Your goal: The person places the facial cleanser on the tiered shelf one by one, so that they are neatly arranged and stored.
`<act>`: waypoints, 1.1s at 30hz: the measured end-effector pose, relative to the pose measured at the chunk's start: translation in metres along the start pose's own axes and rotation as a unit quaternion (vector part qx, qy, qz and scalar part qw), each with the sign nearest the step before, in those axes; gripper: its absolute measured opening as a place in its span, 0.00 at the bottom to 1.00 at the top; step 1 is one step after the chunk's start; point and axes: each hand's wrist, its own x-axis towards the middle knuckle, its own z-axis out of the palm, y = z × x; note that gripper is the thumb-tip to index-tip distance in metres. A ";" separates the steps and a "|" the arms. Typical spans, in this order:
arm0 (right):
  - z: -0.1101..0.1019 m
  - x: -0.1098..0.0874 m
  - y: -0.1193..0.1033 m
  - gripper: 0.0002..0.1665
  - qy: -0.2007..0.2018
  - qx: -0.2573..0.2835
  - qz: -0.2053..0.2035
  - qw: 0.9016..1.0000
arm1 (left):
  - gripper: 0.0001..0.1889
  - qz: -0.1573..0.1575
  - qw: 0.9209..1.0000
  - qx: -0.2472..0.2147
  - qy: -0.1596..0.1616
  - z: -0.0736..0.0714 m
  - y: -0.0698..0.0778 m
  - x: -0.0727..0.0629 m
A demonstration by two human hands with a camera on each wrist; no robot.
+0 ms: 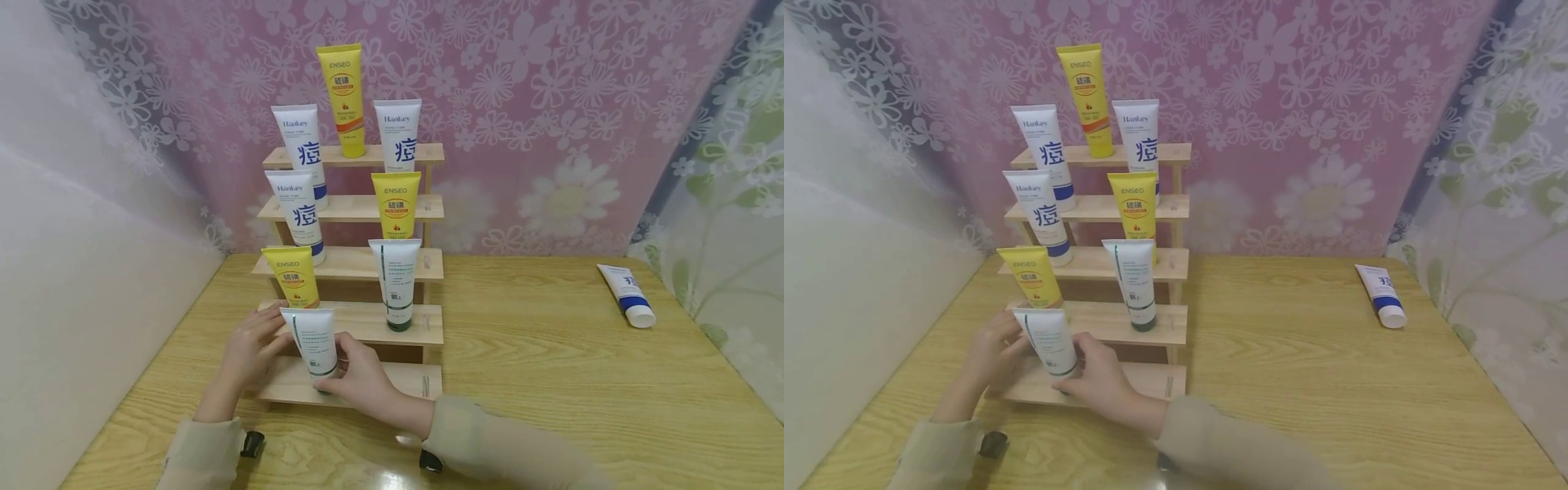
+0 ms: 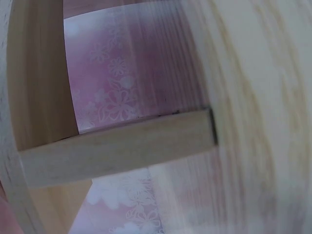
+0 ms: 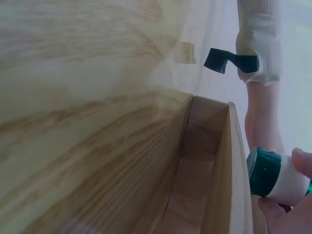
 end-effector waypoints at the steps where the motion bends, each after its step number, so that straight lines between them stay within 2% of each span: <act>1: 0.002 0.001 0.000 0.31 0.000 0.000 0.003 1.000 | 0.17 0.000 1.000 -0.001 0.000 0.000 0.000 0.000; 14: 0.016 0.012 0.004 0.30 0.007 -0.052 0.003 0.999 | 0.13 -0.001 1.000 -0.007 0.004 0.003 -0.002 0.000; 24: 0.021 0.014 0.004 0.29 0.001 -0.059 0.001 0.998 | 0.19 -0.009 1.000 0.002 -0.001 0.001 0.001 0.000; 33: 0.023 0.016 0.004 0.30 -0.004 -0.062 -0.006 0.998 | 0.19 -0.013 1.000 0.012 -0.002 0.001 0.002 0.000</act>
